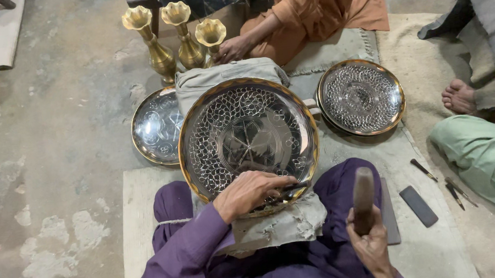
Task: The person sits on the floor with a large engraved metal tray on their lap and decorates its surface, holding a small chisel against the metal and striking it with a wooden mallet, repositioning the chisel repeatedly to work the pattern. Other engraved trays and brass vases sit nearby.
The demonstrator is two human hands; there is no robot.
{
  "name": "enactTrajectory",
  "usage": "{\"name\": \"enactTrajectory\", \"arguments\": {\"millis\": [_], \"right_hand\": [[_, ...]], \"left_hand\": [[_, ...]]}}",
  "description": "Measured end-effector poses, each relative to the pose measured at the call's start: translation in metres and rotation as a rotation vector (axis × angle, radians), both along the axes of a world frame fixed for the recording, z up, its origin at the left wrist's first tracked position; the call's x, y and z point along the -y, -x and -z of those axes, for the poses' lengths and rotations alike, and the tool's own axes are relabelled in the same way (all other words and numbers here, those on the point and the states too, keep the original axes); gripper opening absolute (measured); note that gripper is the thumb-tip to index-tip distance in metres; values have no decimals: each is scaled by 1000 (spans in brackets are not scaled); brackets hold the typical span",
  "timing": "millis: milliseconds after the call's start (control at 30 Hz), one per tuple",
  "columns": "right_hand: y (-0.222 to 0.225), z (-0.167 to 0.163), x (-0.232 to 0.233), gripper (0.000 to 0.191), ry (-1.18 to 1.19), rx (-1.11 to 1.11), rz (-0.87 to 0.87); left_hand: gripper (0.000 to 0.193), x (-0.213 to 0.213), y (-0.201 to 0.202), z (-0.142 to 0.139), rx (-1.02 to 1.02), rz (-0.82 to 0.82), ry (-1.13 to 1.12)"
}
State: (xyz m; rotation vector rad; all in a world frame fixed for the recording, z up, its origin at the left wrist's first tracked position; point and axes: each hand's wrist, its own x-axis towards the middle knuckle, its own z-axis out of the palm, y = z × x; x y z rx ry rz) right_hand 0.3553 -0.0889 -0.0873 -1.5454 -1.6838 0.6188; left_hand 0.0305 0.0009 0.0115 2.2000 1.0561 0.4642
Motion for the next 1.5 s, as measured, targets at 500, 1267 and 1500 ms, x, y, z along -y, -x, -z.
{"name": "enactTrajectory", "arguments": {"millis": [500, 1267, 1500], "right_hand": [[7, -63, -58, 79, 31, 88, -221], [24, -143, -105, 79, 73, 704, -367], [70, -191, -142, 80, -236, 614, -530]], "left_hand": [[59, 17, 4, 13, 173, -264, -16], [52, 59, -27, 20, 590, -926, 44], [51, 63, -33, 33, 605, -959, -37]]}}
